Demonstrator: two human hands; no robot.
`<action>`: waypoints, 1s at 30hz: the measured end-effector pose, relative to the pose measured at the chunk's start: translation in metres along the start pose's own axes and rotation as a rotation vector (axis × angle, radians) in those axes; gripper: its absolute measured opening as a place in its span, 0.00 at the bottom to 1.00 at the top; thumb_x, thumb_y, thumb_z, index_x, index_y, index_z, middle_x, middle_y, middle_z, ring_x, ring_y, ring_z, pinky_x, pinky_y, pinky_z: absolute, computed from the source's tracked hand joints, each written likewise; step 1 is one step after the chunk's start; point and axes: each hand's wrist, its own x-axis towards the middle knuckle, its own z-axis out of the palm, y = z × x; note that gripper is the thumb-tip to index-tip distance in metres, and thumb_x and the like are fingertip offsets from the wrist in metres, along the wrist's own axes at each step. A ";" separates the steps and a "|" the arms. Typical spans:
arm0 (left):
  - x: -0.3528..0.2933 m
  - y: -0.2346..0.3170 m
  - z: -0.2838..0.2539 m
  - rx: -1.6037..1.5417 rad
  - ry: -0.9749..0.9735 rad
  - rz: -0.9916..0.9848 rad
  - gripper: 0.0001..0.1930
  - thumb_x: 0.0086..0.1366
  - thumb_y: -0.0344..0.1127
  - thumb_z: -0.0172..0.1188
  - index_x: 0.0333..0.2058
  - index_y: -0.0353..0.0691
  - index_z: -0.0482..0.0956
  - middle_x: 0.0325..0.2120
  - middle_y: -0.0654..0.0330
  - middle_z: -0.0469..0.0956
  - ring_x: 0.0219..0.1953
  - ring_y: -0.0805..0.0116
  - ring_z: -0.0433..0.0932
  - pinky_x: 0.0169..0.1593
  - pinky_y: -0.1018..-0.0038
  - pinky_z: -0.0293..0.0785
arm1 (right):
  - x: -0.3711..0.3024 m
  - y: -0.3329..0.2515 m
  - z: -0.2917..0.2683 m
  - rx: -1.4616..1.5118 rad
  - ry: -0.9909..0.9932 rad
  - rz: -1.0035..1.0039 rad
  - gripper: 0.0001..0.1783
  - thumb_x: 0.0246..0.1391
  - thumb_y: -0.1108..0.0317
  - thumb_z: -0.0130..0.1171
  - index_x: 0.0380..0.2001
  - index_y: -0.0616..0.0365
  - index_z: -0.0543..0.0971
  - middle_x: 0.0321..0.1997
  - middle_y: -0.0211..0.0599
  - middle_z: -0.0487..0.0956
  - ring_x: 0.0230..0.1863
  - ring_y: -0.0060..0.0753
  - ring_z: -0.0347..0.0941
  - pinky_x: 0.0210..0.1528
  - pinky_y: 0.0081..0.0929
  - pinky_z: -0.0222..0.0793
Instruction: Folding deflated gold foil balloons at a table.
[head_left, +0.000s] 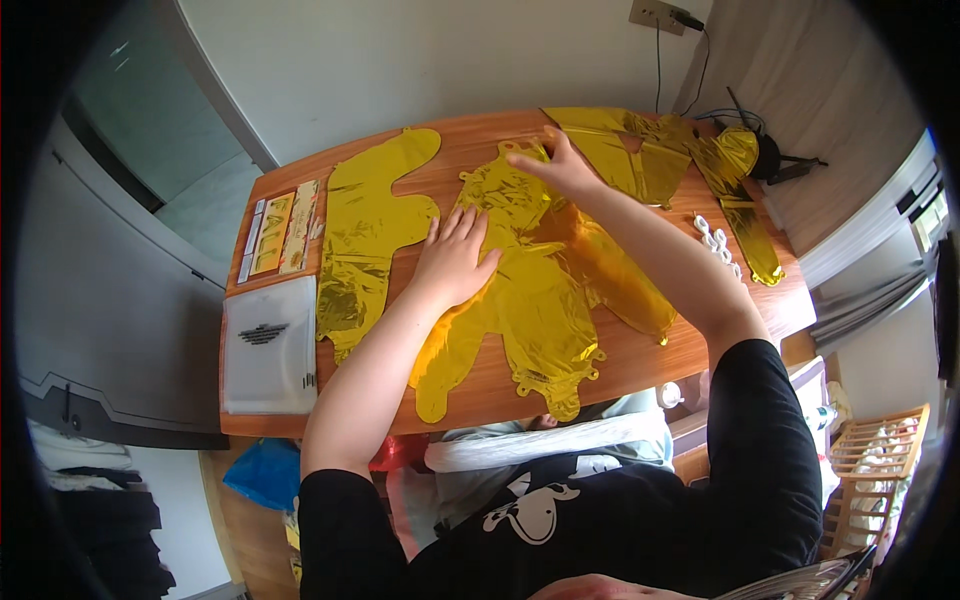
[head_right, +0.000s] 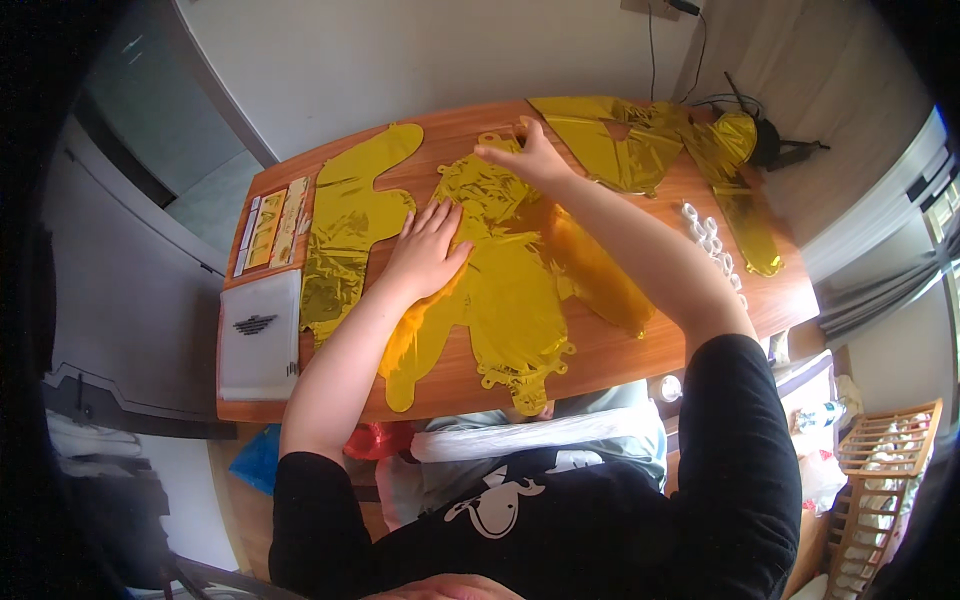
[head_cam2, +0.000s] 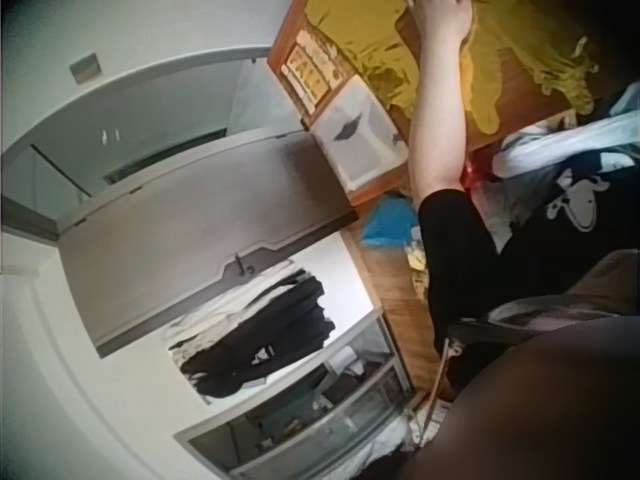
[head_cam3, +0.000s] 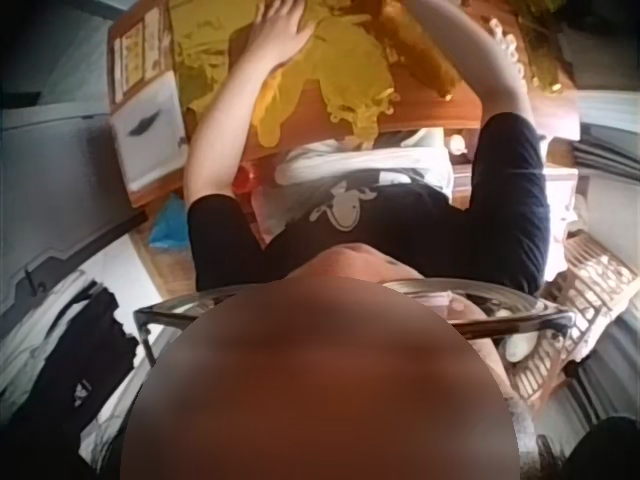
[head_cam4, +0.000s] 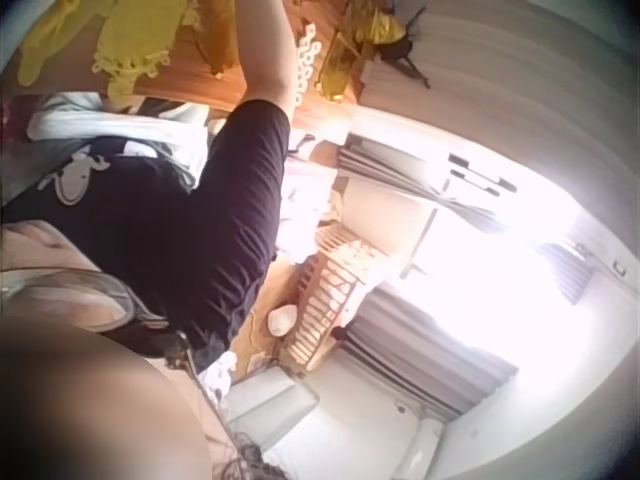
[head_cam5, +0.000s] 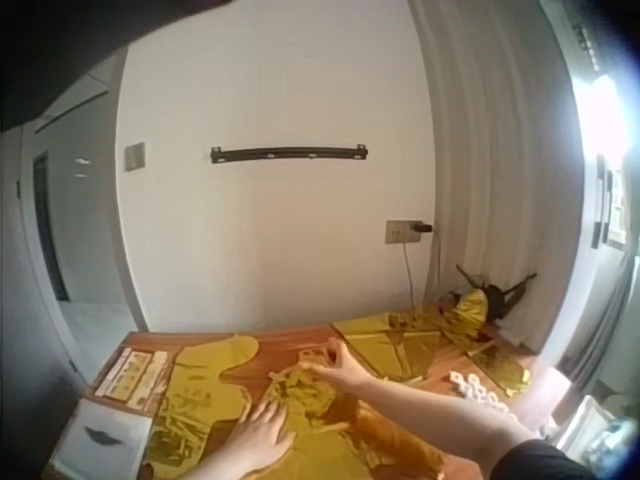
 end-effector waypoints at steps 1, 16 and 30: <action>0.006 0.007 -0.001 -0.004 0.008 0.016 0.38 0.77 0.57 0.43 0.75 0.39 0.53 0.77 0.49 0.50 0.79 0.53 0.44 0.79 0.53 0.37 | -0.001 0.018 -0.008 -0.221 0.066 -0.057 0.59 0.45 0.47 0.79 0.71 0.62 0.58 0.70 0.56 0.69 0.70 0.49 0.67 0.70 0.42 0.65; 0.006 0.008 -0.004 0.036 -0.039 0.010 0.38 0.78 0.59 0.40 0.76 0.41 0.49 0.78 0.51 0.47 0.80 0.56 0.42 0.80 0.55 0.35 | 0.005 0.041 -0.046 -0.572 0.193 -0.162 0.68 0.41 0.69 0.78 0.78 0.47 0.41 0.68 0.60 0.67 0.65 0.61 0.70 0.62 0.47 0.74; 0.012 0.013 -0.003 0.018 -0.024 0.035 0.38 0.78 0.59 0.41 0.76 0.40 0.50 0.78 0.52 0.48 0.80 0.57 0.42 0.80 0.55 0.34 | 0.017 0.038 -0.053 -0.587 0.350 -0.203 0.59 0.50 0.70 0.72 0.77 0.50 0.45 0.68 0.63 0.67 0.64 0.60 0.72 0.63 0.45 0.73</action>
